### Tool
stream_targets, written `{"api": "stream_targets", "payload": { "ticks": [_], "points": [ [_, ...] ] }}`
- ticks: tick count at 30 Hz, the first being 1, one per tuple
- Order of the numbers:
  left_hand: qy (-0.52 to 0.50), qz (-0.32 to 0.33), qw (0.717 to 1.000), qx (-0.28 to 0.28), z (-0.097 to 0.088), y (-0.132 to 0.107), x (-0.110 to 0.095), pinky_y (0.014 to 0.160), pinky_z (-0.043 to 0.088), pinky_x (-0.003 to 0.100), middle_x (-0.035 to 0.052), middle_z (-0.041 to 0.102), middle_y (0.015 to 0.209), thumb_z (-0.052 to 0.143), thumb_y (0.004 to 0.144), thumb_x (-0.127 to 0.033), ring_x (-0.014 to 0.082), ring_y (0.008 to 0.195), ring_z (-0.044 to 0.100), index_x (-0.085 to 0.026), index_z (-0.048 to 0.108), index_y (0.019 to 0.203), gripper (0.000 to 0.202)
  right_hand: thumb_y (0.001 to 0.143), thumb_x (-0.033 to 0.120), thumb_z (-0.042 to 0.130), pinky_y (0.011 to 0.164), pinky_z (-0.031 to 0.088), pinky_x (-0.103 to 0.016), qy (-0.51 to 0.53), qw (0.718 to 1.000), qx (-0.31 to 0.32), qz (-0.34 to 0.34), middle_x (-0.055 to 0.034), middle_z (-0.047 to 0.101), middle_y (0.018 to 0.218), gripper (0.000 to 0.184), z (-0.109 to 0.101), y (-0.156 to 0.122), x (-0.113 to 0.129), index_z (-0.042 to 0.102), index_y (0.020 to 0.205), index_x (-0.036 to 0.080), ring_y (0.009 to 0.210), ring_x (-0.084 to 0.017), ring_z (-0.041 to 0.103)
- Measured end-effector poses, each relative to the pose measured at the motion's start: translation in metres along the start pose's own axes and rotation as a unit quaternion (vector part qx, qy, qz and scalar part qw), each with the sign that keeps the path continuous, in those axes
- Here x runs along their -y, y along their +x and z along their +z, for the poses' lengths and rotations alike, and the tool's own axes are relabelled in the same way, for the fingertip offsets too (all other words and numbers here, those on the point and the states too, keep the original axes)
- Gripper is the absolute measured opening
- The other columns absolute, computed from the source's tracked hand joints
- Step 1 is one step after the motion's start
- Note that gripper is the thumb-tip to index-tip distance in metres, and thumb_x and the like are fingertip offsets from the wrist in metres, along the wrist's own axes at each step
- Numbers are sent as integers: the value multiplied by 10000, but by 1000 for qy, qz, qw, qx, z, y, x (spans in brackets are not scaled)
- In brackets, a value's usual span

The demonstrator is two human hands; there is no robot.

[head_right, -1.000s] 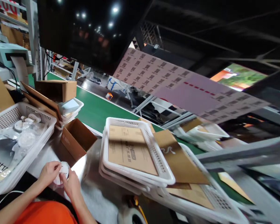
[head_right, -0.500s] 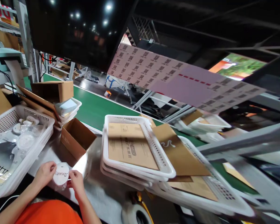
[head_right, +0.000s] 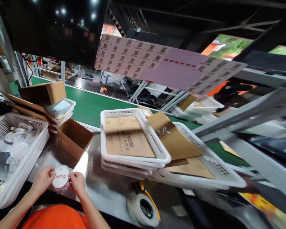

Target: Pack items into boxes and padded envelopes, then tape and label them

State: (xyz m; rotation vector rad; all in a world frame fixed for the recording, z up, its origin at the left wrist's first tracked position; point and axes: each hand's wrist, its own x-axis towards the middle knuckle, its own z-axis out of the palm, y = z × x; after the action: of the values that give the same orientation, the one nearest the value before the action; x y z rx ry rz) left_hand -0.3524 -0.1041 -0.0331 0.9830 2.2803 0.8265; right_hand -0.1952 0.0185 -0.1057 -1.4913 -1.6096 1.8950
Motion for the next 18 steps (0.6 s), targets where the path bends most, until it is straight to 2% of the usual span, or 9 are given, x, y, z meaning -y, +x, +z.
{"api": "stream_targets", "payload": {
  "ticks": [3,6,11,14,16,18],
  "points": [
    [-15,4,1000,3,0,0,0,709,453,333,-6,646,660,530,853,-245,227,696,655,-239,700,830,171,890,303,700,445,426,-232,-71,997,-24,-14,61,578,511,316,-1,-2,4,568,625,195,421,-110,555],
    [-14,-3,1000,-4,-4,3,-2,705,456,336,5,665,680,523,859,-271,231,701,664,-228,704,839,187,891,217,612,526,446,-284,-123,989,-63,-56,61,538,489,297,-12,-5,20,510,611,226,454,-144,566],
    [-18,-23,1000,-6,-12,0,-2,686,452,319,13,677,659,522,869,-277,225,698,672,-200,721,816,220,823,235,586,737,482,-402,-193,960,-113,-167,-17,576,633,218,-33,-14,48,511,619,250,683,-235,605],
    [-25,-28,999,8,-11,-3,-4,672,437,308,-2,645,628,529,877,-283,212,665,649,-194,731,797,234,817,272,593,904,518,-446,-205,944,-76,-246,-82,672,857,84,-30,-20,55,632,756,227,891,-276,646],
    [-33,-24,999,12,-8,-3,-5,675,431,304,-6,637,637,527,887,-288,206,668,642,-192,736,804,245,787,319,660,1044,507,-464,-208,933,-26,-292,-132,712,1125,226,-24,-22,56,718,969,198,1101,-304,651],
    [-43,-21,999,7,-4,-2,-7,682,427,306,-7,633,651,522,895,-293,204,677,638,-189,735,813,251,668,374,797,1172,450,-492,-211,923,25,-321,-174,631,1427,596,-17,-23,57,712,1225,178,1324,-353,580]
  ]
}}
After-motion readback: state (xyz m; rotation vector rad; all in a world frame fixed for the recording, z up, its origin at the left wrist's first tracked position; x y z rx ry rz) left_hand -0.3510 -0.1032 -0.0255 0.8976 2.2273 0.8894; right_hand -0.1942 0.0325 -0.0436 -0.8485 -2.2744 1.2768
